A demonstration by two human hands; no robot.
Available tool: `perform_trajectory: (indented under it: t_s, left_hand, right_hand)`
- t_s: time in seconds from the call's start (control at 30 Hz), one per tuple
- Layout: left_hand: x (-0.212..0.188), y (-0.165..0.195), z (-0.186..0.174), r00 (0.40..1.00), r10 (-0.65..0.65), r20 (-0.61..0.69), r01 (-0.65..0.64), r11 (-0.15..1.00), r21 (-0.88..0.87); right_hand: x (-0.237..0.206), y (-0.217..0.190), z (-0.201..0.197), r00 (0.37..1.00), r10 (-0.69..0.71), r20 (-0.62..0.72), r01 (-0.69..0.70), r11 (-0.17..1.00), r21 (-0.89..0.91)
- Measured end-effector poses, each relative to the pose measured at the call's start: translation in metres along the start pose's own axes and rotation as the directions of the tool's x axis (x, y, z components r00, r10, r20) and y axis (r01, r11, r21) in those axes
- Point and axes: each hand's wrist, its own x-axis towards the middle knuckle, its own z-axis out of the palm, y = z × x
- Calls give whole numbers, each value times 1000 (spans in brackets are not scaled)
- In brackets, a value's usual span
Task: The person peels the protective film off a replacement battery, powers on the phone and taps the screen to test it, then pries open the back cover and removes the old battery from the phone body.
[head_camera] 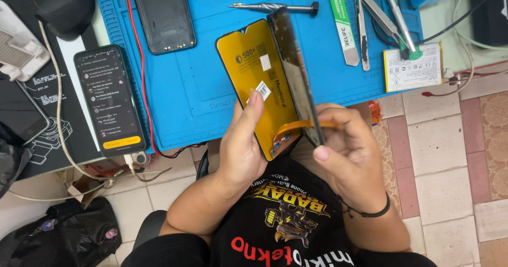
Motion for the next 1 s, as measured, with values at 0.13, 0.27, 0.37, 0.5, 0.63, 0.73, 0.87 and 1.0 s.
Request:
perform_trajectory:
  t_s: [0.13,0.27,0.37,0.5,0.63,0.73,0.87,1.0]
  left_hand:
    - [0,5,-7,995,-85,-43,81,992,-102]
    - [-1,8,-14,995,-86,55,96,973,-208]
    - [-4,15,-23,997,-32,73,41,991,-128]
    - [-12,27,-39,1000,16,15,-14,995,-103]
    - [-19,34,-52,999,25,42,-18,984,-177]
    - [-22,34,-56,997,14,80,3,978,-208]
    - [-24,35,-58,981,-63,184,111,959,-262]
    - [-27,36,-54,961,-105,255,163,962,-219]
  right_hand:
    - [-1,4,-6,999,-5,-35,12,982,186]
    - [1,-2,-7,1000,-4,2,3,943,331]
    - [8,-13,-9,998,55,-13,-47,937,347]
    - [23,-20,-11,974,227,20,-216,894,392]
    - [32,-7,-8,884,461,-76,-407,839,361]
    - [30,3,-9,853,505,-136,-442,835,328]
    - [22,10,-14,907,390,-159,-372,919,128]
    - [15,10,-17,910,312,-272,-335,941,-40]
